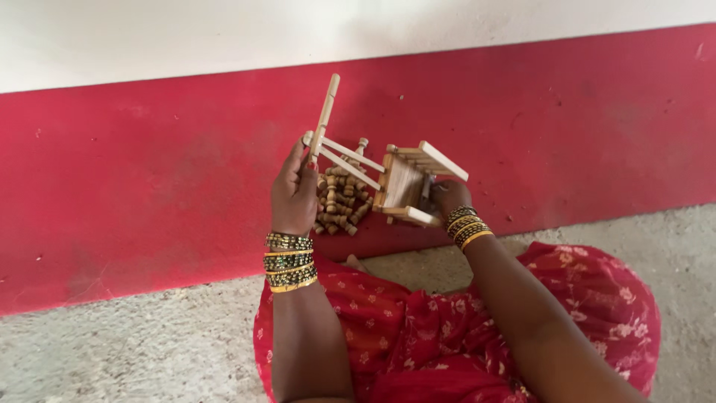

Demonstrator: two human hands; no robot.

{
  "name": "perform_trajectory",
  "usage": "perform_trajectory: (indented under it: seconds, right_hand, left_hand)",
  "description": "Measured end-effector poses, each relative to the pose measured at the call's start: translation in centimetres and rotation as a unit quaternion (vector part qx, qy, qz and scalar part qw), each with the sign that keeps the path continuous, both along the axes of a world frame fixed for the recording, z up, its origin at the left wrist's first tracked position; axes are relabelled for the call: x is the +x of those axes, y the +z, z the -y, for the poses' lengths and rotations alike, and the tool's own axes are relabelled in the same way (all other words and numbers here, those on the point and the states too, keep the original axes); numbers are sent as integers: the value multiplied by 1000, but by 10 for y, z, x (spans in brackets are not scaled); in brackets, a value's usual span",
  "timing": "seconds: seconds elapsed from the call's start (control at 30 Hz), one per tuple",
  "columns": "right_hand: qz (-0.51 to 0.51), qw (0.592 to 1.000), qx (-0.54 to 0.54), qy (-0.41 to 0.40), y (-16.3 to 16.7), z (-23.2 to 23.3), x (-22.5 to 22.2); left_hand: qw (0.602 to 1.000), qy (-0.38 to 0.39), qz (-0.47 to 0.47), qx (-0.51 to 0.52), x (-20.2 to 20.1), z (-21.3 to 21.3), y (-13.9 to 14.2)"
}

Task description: The person sits on the floor and wipes small wooden toy pieces one at a time with a cloth, placing each cleaned piece in a pile beside them. They briefly move the small wooden toy cart aside and continue wiping the remaining pieces.

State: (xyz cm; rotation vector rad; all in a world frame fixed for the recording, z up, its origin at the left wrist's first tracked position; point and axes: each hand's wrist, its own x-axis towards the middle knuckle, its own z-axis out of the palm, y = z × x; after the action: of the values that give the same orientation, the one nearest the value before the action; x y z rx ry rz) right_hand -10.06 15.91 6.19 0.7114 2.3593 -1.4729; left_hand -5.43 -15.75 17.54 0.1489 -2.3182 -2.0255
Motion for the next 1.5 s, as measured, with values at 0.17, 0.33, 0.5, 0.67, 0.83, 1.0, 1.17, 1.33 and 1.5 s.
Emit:
perform_trajectory:
  seconds: [0.17,0.33,0.5,0.67,0.83,1.0,1.17,1.33,1.5]
  right_hand:
    - [-135,979,102,111,-1,25,-8]
    - [-131,921,278,241,-9,22,-10]
    - [-97,964,163,188,-6,-1,0]
    - [-151,938,8,312,8,24,3]
    - [-104,926,115,344,-10,3,2]
    - [-91,919,249,292,-24,-36,11]
    - [-20,995,31,95,6,-53,41]
    - [-192,862,288,370,18,-28,80]
    - [-352,833,257,340,-17,-18,81]
  left_hand:
    - [998,1,-66,-14,0,1,-4]
    - [999,17,-21,23,3,7,-13]
    - [996,8,-92,-2,-4,4,-14]
    - [999,-3,-39,-4,0,7,-10]
    - [999,14,-48,-18,1,10,-7]
    - [995,22,-76,-55,-7,12,-10]
    - [997,35,-47,-40,-5,15,-23]
    - [987,16,-159,-28,-13,19,-29]
    - [990,45,1,131,-4,25,-16]
